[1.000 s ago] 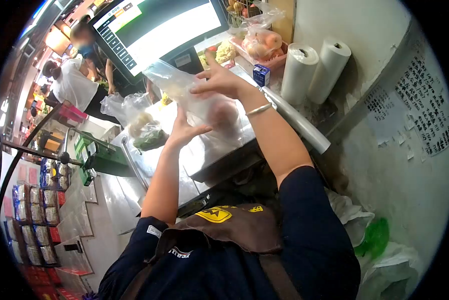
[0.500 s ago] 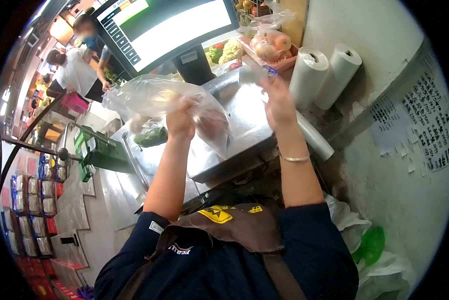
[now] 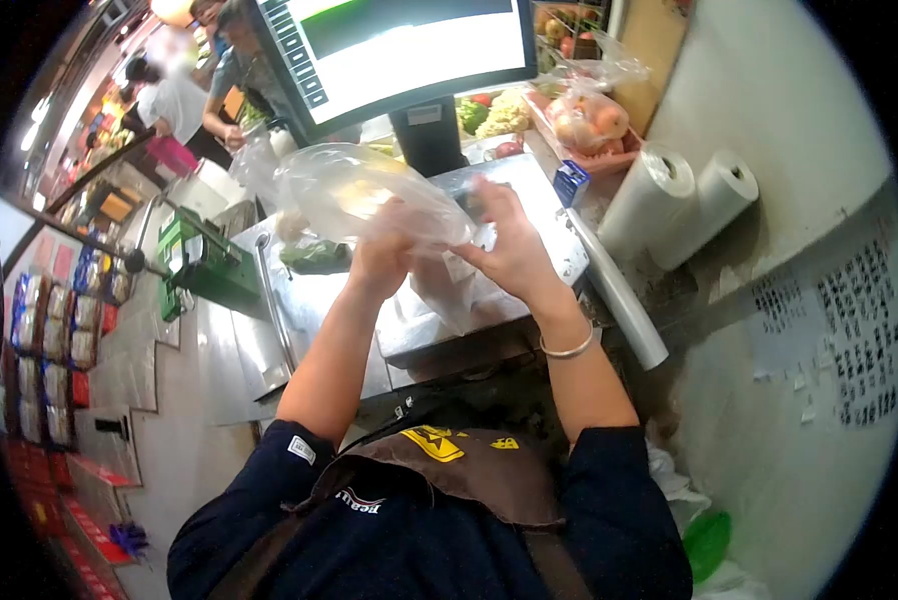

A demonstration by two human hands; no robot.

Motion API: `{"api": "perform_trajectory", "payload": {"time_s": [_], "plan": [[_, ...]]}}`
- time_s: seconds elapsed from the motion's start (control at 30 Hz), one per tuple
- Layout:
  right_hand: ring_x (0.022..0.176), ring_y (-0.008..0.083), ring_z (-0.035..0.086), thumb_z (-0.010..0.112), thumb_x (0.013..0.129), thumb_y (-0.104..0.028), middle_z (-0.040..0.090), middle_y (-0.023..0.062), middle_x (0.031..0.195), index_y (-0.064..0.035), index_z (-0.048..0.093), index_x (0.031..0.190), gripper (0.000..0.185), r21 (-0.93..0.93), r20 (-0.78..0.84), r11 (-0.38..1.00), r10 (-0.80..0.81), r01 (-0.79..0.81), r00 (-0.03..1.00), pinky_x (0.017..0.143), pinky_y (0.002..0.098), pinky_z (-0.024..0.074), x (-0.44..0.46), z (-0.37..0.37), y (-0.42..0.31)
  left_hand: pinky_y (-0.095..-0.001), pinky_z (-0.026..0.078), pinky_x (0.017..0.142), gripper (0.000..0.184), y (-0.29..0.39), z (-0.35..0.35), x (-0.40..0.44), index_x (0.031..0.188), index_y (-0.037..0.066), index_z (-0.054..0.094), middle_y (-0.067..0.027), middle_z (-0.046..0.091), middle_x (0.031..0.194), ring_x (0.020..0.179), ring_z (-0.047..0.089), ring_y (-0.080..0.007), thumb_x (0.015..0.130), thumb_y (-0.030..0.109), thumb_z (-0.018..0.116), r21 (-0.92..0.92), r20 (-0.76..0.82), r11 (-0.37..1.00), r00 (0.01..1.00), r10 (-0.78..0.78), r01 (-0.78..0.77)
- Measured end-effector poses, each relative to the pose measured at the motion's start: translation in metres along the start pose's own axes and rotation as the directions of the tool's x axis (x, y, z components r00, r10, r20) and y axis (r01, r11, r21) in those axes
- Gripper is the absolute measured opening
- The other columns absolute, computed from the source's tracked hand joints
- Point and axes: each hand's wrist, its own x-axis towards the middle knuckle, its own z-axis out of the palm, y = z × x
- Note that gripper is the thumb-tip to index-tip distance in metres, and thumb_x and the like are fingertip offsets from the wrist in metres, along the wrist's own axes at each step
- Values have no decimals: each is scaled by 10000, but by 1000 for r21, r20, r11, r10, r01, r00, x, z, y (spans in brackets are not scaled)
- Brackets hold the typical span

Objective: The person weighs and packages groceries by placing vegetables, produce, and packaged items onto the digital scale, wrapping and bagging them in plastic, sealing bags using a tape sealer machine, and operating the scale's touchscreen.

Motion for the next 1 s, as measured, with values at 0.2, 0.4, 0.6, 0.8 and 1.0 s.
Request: {"api": "perform_trajectory", "payload": {"time_s": [0.2,0.4,0.6,0.8,1.0], "plan": [[595,222,564,610,716,-4,577,113,697,1,614,818,102,95,135,933,-358,347,924,537,293,443,74,16,-63,-288,448,814,595,36,20,-28,1220,4,386,-68,514,1084,982,513,-155,706,73,677,499,15,851,983,182,-165],[696,125,541,698,729,-80,582,70,803,-3,576,1051,353,470,248,813,-494,343,833,636,233,444,92,84,-127,-275,466,730,316,73,-2,-59,1034,21,507,-60,555,912,828,549,-138,764,99,650,256,-74,901,923,378,-349],[1206,255,343,843,508,-318,356,127,1308,-36,352,1310,982,158,754,986,-87,-52,651,1007,381,296,64,176,-64,-281,466,656,136,78,-103,-81,914,39,584,-61,576,834,752,562,-147,795,102,604,482,-51,816,919,391,-320],[1144,289,367,764,584,-313,367,146,1224,-42,405,1228,785,106,489,980,-198,168,849,961,395,311,22,330,-77,-370,436,802,193,99,-170,-117,826,86,636,-148,560,919,905,531,-268,675,202,669,953,255,72,907,334,-294],[947,249,542,682,677,-262,564,119,982,-52,528,1096,494,24,165,953,-301,301,939,826,370,428,56,447,-71,-384,481,650,110,194,-224,-141,734,43,615,-171,583,774,748,581,-311,656,120,605,940,231,-301,950,210,-162]]}}
